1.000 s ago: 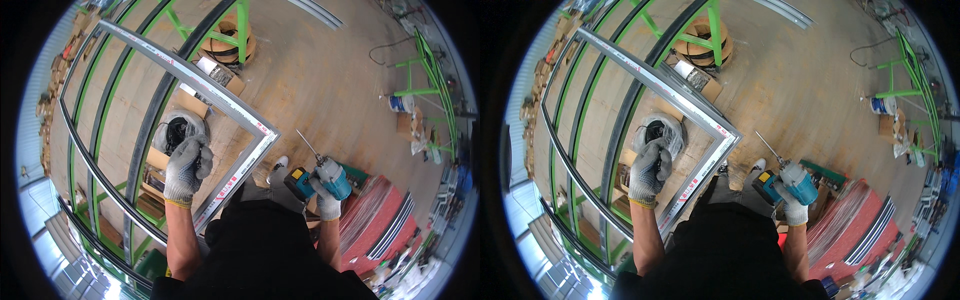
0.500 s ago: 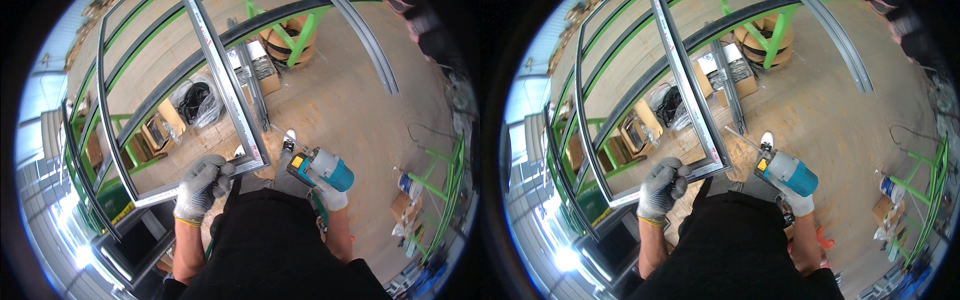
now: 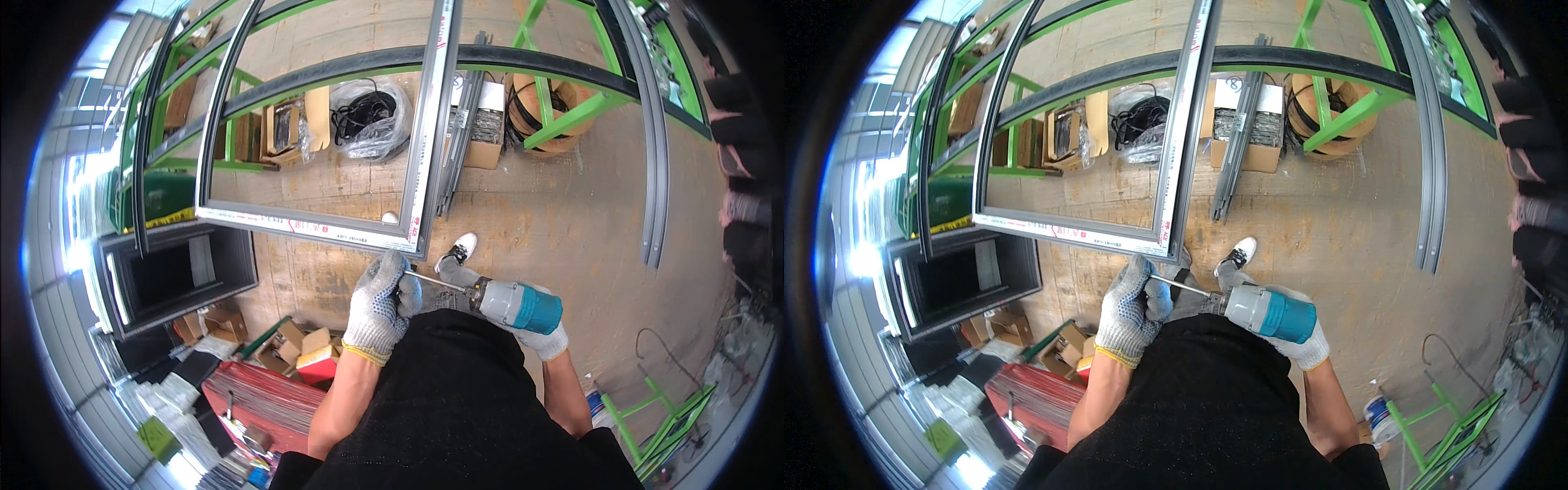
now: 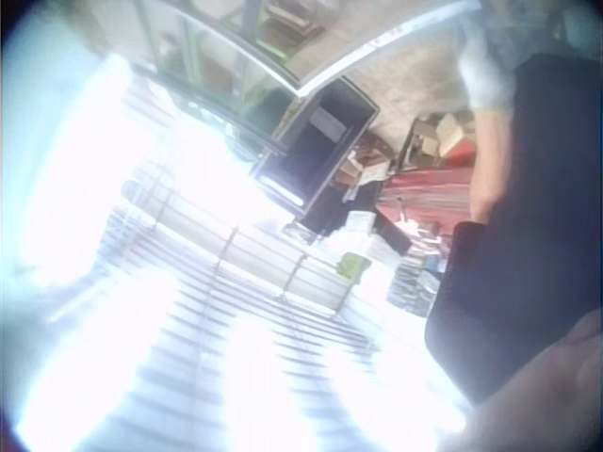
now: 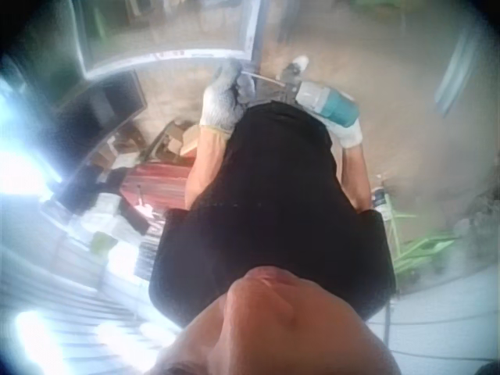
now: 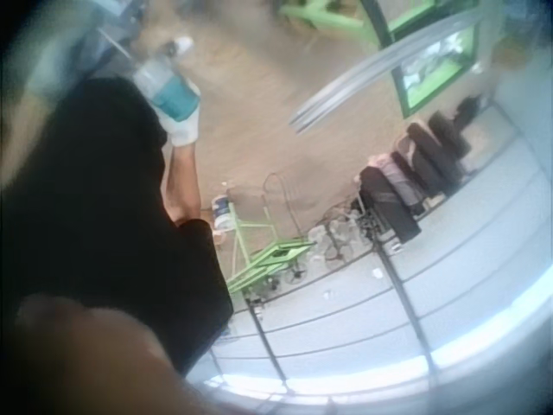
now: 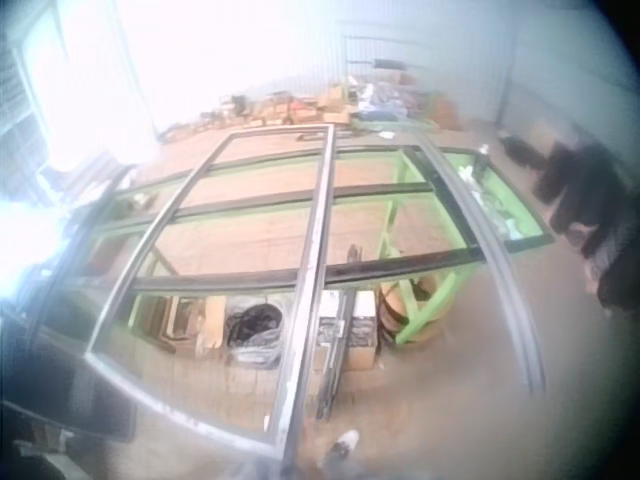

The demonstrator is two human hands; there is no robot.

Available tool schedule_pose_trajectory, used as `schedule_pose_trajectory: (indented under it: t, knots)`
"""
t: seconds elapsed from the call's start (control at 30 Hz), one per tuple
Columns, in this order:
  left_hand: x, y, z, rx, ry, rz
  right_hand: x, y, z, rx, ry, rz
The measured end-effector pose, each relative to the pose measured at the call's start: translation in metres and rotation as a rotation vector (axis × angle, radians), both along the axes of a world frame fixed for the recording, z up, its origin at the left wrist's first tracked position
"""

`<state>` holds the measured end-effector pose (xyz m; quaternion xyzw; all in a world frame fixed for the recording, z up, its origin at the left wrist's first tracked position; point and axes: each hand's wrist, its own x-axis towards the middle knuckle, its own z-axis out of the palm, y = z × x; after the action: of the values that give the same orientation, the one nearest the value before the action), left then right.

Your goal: The person assembles a metal frame by aligning aluminum extrusions and fastening them with a cordless drill. They repeatedly position pieces, insert fasteners, and tighten joints, then place the assembled frame aside and continue with additional frame sections.

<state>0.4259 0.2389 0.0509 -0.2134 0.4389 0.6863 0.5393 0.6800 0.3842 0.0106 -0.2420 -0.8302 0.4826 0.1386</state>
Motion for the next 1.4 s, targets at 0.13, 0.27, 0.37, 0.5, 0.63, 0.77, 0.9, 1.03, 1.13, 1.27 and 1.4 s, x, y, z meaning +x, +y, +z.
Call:
schedule_pose_trajectory:
  t: [0.13,0.27,0.37,0.5,0.63,0.77,0.9,1.03,1.13,1.27,1.4]
  knots:
    - [0.019,-0.005,-0.005,0.118,0.154,0.065,-0.003,0.016,0.006,0.272,-0.049,0.161]
    - [0.033,-0.007,-0.009,0.085,0.226,0.103,-0.003,0.022,0.007,0.132,-0.079,0.130]
    - [0.038,-0.006,-0.011,0.073,0.155,0.145,0.000,0.024,0.002,-0.005,-0.046,0.118]
    - [0.043,-0.009,-0.014,-0.031,0.211,0.014,0.005,0.029,-0.011,0.018,-0.058,0.096]
    - [0.032,-0.008,-0.026,-0.171,0.130,0.078,0.002,0.035,-0.030,-0.027,-0.096,-0.064]
    - [0.011,0.005,-0.044,-0.138,0.127,0.206,-0.004,0.039,-0.048,-0.283,0.054,-0.136]
    - [0.003,0.023,-0.048,-0.062,0.138,0.240,-0.010,0.040,-0.054,-0.384,-0.029,-0.114]
    - [0.003,0.028,-0.041,-0.093,0.201,0.190,-0.017,0.046,-0.053,-0.353,0.018,-0.030]
    - [0.001,0.027,-0.041,-0.154,0.288,0.122,-0.023,0.053,-0.052,-0.487,0.057,-0.028]
    - [-0.001,0.027,-0.047,-0.177,0.370,0.098,-0.029,0.069,-0.051,-1.004,0.035,-0.135]
    - [-0.001,0.027,-0.049,-0.241,0.387,0.058,-0.036,0.081,-0.048,-0.874,0.002,-0.063]
